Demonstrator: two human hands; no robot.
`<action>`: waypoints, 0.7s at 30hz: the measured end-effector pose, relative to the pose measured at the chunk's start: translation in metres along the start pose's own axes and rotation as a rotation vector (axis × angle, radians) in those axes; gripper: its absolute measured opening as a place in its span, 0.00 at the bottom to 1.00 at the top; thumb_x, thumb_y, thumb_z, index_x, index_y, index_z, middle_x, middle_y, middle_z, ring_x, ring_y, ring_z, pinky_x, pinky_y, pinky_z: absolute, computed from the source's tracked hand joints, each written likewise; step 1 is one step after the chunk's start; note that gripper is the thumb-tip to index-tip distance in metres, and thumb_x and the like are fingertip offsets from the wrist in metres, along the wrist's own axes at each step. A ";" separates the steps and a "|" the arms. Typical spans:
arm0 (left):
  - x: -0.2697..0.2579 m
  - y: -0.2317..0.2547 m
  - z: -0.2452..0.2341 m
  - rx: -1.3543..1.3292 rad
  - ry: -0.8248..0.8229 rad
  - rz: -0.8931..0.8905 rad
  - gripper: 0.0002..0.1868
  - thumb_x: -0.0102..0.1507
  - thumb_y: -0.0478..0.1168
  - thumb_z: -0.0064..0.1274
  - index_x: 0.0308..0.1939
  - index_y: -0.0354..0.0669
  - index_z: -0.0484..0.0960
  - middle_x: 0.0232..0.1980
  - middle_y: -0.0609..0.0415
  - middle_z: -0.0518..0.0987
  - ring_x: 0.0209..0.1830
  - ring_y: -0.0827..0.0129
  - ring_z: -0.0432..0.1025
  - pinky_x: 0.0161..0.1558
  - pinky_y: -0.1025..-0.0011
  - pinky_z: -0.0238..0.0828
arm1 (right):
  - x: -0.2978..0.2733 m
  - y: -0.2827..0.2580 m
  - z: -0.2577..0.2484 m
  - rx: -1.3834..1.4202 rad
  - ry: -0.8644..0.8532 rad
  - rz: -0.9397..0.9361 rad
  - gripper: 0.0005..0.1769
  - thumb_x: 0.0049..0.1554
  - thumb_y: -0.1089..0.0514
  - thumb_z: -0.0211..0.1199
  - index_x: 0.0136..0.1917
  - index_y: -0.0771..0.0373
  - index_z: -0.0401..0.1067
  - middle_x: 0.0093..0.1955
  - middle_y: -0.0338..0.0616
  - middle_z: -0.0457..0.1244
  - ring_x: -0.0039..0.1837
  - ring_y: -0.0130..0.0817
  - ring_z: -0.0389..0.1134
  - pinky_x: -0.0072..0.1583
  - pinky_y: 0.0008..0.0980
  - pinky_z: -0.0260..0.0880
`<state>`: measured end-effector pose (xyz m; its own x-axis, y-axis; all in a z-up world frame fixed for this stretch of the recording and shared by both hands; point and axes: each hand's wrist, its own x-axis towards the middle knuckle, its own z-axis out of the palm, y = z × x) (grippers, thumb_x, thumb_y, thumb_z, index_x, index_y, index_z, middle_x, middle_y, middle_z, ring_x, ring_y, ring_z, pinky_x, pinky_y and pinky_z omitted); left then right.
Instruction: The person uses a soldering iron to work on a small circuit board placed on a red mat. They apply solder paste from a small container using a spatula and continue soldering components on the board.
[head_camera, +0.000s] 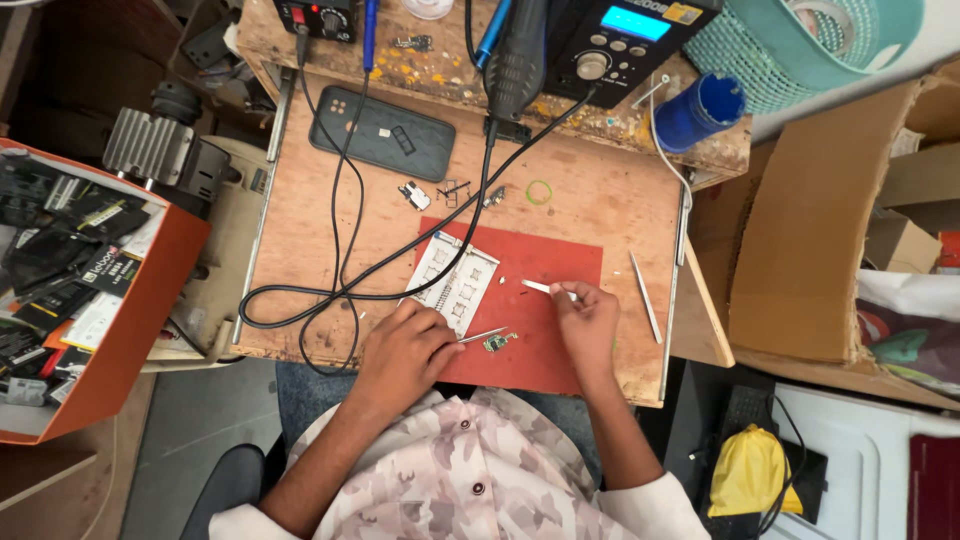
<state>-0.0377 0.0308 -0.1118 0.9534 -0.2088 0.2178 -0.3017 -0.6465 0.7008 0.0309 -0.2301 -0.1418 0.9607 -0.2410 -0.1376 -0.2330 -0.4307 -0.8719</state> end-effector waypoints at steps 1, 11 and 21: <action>0.001 0.000 0.000 -0.002 -0.001 -0.002 0.07 0.56 0.44 0.63 0.30 0.45 0.87 0.37 0.61 0.81 0.45 0.64 0.72 0.44 0.65 0.71 | 0.001 0.000 0.000 0.011 0.006 -0.010 0.06 0.58 0.62 0.67 0.45 0.68 0.80 0.28 0.25 0.60 0.30 0.13 0.52 0.32 0.20 0.47; 0.001 -0.001 0.002 -0.018 0.011 -0.013 0.07 0.56 0.43 0.63 0.30 0.45 0.87 0.37 0.60 0.80 0.44 0.63 0.72 0.44 0.65 0.71 | 0.003 -0.010 -0.005 0.188 -0.031 0.179 0.06 0.58 0.62 0.67 0.44 0.68 0.79 0.24 0.27 0.56 0.26 0.16 0.49 0.29 0.23 0.44; 0.001 -0.001 0.003 -0.023 0.039 0.004 0.08 0.56 0.43 0.63 0.30 0.43 0.85 0.36 0.59 0.79 0.43 0.63 0.72 0.44 0.64 0.71 | 0.010 0.000 -0.009 -0.303 -0.122 -0.051 0.10 0.56 0.57 0.70 0.36 0.65 0.81 0.22 0.35 0.60 0.27 0.19 0.54 0.31 0.27 0.51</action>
<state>-0.0362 0.0287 -0.1146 0.9519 -0.1821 0.2465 -0.3055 -0.6286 0.7152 0.0394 -0.2404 -0.1386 0.9790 -0.1146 -0.1686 -0.2009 -0.6831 -0.7021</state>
